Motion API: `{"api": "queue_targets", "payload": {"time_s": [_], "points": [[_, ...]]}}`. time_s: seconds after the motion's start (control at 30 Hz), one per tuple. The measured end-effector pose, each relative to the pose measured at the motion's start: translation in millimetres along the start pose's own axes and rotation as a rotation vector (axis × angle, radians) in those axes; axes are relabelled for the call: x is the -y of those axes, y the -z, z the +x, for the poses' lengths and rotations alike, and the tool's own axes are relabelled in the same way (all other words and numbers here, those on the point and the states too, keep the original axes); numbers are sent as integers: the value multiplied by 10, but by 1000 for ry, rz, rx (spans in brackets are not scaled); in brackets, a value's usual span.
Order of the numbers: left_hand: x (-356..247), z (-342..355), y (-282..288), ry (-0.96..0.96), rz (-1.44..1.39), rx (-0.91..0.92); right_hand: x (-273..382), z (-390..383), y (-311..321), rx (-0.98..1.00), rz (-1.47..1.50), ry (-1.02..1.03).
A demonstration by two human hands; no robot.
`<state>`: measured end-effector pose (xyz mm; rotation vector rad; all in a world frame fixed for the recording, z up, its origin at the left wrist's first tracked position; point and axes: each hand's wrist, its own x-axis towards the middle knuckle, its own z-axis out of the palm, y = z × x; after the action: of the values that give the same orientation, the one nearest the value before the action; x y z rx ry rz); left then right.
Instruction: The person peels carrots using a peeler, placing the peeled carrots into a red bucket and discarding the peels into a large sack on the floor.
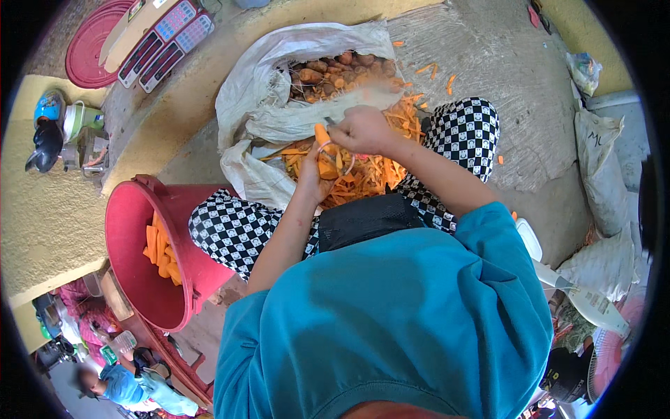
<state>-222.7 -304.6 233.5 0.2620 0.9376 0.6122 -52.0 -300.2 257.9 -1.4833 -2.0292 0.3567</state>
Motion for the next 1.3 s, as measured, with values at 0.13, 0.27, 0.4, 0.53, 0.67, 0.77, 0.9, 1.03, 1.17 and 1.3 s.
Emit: {"api": "queue_targets", "payload": {"time_s": [0.13, 0.27, 0.4, 0.53, 0.67, 0.77, 0.9, 1.03, 1.17, 1.3], "points": [[-29, -2, -23, 25, 20, -18, 29, -20, -85, -32, 4, 88], [8, 12, -24, -48, 47, 4, 7, -2, -84, -74, -34, 95], [62, 113, 59, -196, 84, 63, -273, 101, -180, -10, -107, -37], [23, -129, -119, -115, 225, 140, -1332, 82, 8, -146, -290, -532], [-54, -47, 85, 30, -4, 222, -1013, 176, 56, -126, -271, -442], [-22, 114, 205, 20, -17, 248, -518, 23, 82, -104, 77, -226], [8, 16, 24, 30, 72, 84, -291, -103, 54, -64, 81, 51], [24, 95, 101, 33, 100, 120, -80, -89, 32, 6, 95, 189], [32, 92, 69, 46, 61, 100, -111, -78, 14, 33, 62, 163], [8, 41, -20, 0, 79, 102, -185, -68, -63, 35, 145, 122]]}}
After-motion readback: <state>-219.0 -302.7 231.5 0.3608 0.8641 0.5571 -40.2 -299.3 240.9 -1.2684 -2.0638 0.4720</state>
